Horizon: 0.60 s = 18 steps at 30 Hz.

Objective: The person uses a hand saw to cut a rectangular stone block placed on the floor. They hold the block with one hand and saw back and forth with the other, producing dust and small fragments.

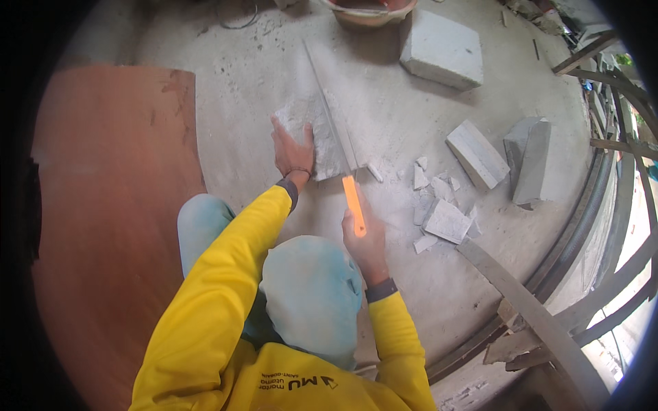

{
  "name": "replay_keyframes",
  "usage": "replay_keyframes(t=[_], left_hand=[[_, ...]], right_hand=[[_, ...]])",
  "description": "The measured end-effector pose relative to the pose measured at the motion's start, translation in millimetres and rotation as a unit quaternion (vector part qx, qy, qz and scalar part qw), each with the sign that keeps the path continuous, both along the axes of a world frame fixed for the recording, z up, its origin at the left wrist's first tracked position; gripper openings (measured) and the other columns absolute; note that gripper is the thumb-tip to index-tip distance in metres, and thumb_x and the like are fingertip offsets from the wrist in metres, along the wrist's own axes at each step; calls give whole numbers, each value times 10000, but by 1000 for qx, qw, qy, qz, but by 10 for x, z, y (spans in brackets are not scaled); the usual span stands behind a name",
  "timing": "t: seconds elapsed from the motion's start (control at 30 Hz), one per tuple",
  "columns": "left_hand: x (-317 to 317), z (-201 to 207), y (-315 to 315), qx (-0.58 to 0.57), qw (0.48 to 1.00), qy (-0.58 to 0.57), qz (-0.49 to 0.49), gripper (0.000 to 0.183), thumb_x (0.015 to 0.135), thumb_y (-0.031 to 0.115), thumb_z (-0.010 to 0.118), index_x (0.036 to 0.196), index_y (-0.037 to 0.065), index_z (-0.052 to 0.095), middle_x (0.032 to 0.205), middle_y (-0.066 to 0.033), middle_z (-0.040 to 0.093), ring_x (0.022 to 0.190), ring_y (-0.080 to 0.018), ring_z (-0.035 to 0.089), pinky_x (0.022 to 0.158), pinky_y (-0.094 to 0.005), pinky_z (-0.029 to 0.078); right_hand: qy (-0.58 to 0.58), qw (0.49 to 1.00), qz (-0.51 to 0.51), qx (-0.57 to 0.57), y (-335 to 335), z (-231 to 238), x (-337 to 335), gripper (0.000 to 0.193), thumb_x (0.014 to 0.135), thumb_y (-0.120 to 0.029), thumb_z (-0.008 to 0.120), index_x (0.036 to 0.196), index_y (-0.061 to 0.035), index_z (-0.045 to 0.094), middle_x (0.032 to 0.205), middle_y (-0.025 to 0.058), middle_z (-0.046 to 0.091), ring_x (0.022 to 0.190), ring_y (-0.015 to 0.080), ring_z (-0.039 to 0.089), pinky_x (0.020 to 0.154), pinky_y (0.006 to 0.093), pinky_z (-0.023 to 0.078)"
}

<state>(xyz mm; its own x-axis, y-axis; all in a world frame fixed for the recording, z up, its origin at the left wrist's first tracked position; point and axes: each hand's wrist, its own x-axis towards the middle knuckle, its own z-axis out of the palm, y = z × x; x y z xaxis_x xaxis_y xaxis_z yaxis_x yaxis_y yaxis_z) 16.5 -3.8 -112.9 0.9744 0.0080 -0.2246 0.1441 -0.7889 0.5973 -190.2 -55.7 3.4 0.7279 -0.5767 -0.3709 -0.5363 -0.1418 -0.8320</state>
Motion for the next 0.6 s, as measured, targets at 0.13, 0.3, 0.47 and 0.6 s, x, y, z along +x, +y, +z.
replay_keyframes(t=[0.13, 0.3, 0.47, 0.6], left_hand=[[7, -111, 85, -14, 999, -46, -1, 952, 928, 487, 647, 1613, 76, 129, 1392, -258, 487, 1227, -445, 553, 1006, -515, 477], [-38, -75, 92, -26, 998, -42, -33, 948, 940, 511, 624, 1613, 70, 122, 1413, -247, 485, 1271, -440, 529, 1016, -508, 475], [35, -22, 34, -9, 999, -37, -30, 952, 940, 506, 626, 1616, 75, 112, 1411, -252, 482, 1259, -425, 535, 999, -533, 474], [77, -73, 39, -7, 999, -24, -20, 971, 931, 520, 635, 1624, 95, 104, 1467, -242, 440, 1314, -405, 502, 1017, -563, 457]], right_hand=[[-55, 997, 31, -53, 282, -365, -1393, 502, 998, -194, 537, 1457, 5, 511, 1293, 220, 662, 977, 298, 704, 826, 409, 546], [-69, 979, 83, -175, 276, -284, -1775, 504, 990, -207, 543, 1420, 55, 535, 1089, 201, 724, 776, 305, 712, 664, 368, 560], [-132, 989, -2, -65, -53, -226, -230, 475, 963, -103, 539, 1429, -14, 553, 930, 184, 687, 682, 217, 570, 682, 326, 513], [-118, 990, 11, -82, -24, -343, -229, 496, 966, -146, 550, 1444, -14, 541, 990, 169, 705, 765, 225, 641, 739, 325, 529]])
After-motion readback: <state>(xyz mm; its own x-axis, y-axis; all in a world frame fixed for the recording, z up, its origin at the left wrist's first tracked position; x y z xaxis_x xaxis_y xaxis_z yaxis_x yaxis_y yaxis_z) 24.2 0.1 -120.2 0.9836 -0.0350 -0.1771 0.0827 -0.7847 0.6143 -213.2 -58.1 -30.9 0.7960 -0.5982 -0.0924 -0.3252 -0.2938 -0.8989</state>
